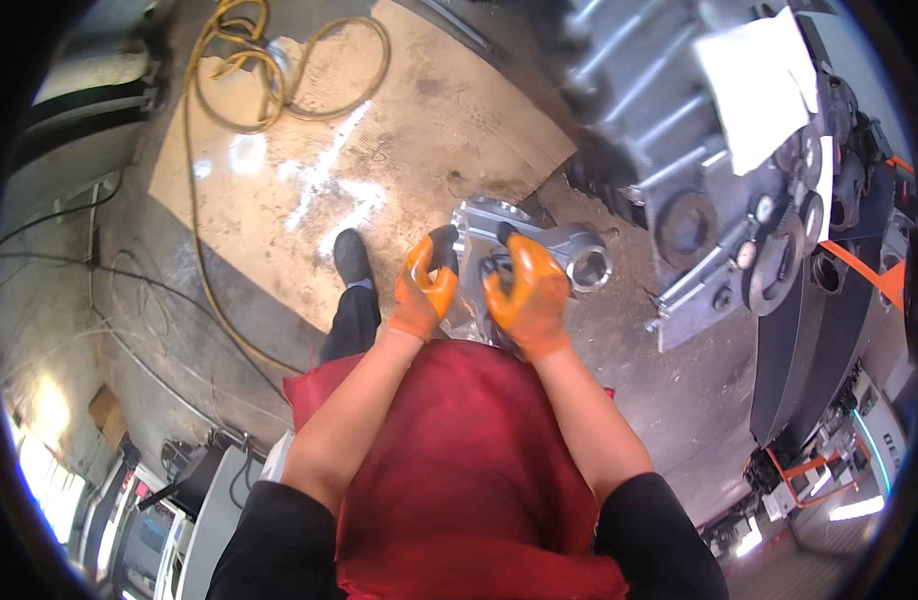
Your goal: The person picks up a metal engine component and uses a dial bore gauge to measure internal dimensions across multiple circular openings, then returns to a workbench to select other gauges for further measurements.
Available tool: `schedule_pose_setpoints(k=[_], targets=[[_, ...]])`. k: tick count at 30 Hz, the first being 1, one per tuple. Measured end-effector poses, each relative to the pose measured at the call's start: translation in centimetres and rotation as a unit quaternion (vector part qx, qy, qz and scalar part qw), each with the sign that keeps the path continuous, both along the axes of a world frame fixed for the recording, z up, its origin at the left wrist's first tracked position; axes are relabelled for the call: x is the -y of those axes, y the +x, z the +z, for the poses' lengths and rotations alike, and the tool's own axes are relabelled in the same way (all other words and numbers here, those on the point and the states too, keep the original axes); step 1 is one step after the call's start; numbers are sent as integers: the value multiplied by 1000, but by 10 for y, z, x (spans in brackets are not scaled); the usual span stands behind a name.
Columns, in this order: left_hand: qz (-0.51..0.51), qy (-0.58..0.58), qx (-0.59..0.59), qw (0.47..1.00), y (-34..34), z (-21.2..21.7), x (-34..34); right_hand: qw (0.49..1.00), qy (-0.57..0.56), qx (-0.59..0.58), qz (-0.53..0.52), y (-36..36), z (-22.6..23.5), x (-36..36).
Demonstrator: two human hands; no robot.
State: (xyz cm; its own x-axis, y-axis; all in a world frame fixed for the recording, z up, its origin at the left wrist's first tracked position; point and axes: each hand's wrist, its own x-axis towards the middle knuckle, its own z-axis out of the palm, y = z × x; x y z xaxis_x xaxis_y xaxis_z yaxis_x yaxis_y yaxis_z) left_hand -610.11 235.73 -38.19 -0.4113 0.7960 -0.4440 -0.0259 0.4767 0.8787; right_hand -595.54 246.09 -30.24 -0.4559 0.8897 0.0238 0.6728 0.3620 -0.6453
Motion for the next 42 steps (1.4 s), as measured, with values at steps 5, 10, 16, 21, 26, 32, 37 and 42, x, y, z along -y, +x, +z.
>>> schedule_pose_setpoints(k=[5, 10, 16, 21, 26, 32, 37, 42], targets=[[-105, 17, -9, 994, -40, -21, -11, 997, 7, -77, -26, 2, -16, 2], [-159, 106, -65, 980, -76, -2, -69, 980, -51, -170, -87, 12, -27, 14], [-182, 204, -68, 959, -79, -5, -102, 909, -24, -383, -162, 27, -51, 30], [-280, 292, -112, 908, -60, 2, -88, 887, 40, -427, -173, 48, -21, 34], [-402, 259, -74, 875, -45, 8, -74, 820, 129, -470, -299, 122, -16, 69], [-450, 264, -81, 850, -31, -71, -78, 969, 1, 48, -242, 106, -29, 104], [-453, 169, 17, 875, -4, -36, -59, 951, 9, -8, -308, 73, -75, 130], [-419, 195, -63, 884, -28, -21, -16, 977, 30, -51, -203, 70, -71, 131]])
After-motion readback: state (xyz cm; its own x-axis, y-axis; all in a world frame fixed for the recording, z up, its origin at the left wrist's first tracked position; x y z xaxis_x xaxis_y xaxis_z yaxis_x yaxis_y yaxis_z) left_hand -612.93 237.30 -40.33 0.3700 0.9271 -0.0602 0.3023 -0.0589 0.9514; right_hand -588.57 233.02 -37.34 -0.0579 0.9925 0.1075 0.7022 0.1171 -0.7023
